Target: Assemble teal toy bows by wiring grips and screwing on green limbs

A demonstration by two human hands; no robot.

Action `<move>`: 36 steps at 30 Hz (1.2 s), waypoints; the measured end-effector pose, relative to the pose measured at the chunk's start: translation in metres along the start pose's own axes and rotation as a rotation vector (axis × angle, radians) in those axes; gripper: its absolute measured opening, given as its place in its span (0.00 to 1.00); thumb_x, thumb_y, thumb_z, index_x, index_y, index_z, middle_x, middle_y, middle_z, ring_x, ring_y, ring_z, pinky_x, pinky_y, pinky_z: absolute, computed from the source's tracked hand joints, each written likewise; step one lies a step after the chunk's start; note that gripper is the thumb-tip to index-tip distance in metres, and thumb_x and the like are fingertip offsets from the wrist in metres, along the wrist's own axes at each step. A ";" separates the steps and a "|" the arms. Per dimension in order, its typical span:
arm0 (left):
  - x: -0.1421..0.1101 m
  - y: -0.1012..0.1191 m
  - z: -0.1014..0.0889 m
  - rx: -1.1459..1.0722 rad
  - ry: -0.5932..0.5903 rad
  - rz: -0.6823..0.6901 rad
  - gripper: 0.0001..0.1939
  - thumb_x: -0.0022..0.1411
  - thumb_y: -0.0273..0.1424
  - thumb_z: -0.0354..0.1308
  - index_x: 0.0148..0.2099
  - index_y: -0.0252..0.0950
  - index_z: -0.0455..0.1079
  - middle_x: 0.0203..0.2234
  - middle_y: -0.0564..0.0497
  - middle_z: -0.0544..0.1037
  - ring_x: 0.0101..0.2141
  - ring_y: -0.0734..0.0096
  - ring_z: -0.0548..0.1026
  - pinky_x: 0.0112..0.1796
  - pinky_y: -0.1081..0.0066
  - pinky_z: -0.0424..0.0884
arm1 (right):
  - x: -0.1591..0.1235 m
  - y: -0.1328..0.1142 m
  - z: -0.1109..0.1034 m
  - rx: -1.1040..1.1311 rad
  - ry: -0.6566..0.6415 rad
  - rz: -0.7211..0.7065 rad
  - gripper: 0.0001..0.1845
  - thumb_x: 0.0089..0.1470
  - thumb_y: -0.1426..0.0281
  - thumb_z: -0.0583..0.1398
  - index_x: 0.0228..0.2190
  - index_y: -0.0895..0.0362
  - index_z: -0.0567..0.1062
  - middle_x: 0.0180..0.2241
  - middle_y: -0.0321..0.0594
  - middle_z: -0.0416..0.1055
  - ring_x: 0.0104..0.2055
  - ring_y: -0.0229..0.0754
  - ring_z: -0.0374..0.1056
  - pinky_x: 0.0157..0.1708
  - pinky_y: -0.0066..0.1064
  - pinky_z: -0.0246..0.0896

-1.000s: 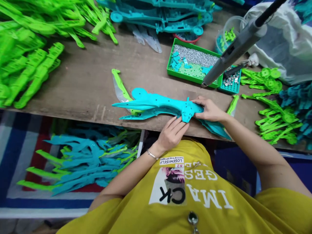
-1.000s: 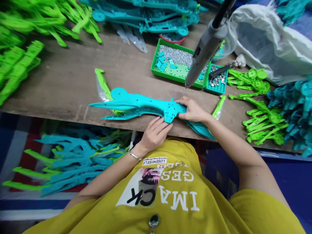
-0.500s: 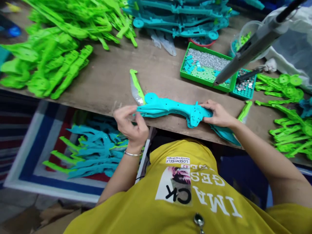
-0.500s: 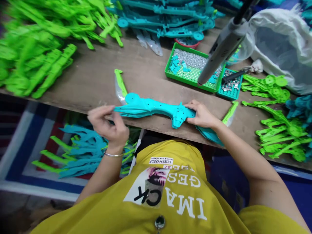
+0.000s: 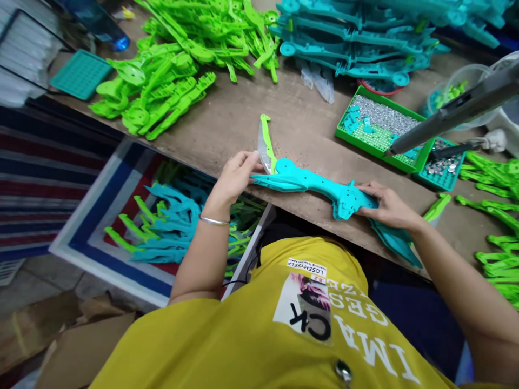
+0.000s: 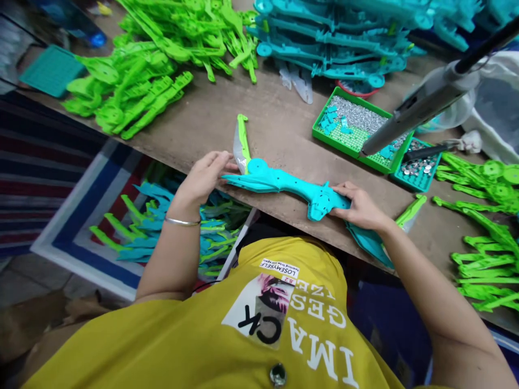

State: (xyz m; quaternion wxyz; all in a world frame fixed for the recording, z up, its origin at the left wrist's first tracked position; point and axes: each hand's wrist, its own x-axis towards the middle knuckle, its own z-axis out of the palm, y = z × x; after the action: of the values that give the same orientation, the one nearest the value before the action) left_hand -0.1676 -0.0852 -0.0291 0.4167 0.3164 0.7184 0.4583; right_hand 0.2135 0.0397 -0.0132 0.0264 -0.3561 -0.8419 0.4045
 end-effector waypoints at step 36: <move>0.046 0.071 0.165 0.700 -1.107 0.317 0.30 0.47 0.44 0.68 0.51 0.34 0.74 0.41 0.45 0.81 0.42 0.59 0.77 0.42 0.66 0.70 | -0.048 -0.080 0.112 1.514 0.388 0.581 0.24 0.42 0.59 0.76 0.38 0.56 0.76 0.37 0.39 0.81 0.42 0.41 0.79 0.51 0.37 0.73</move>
State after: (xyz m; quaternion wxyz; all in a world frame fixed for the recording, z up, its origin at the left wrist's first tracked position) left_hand -0.0368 0.0455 -0.0161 0.5240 0.7226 0.4502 0.0242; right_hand 0.1652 -0.0978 -0.0205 0.2977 -0.5086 -0.1976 0.7833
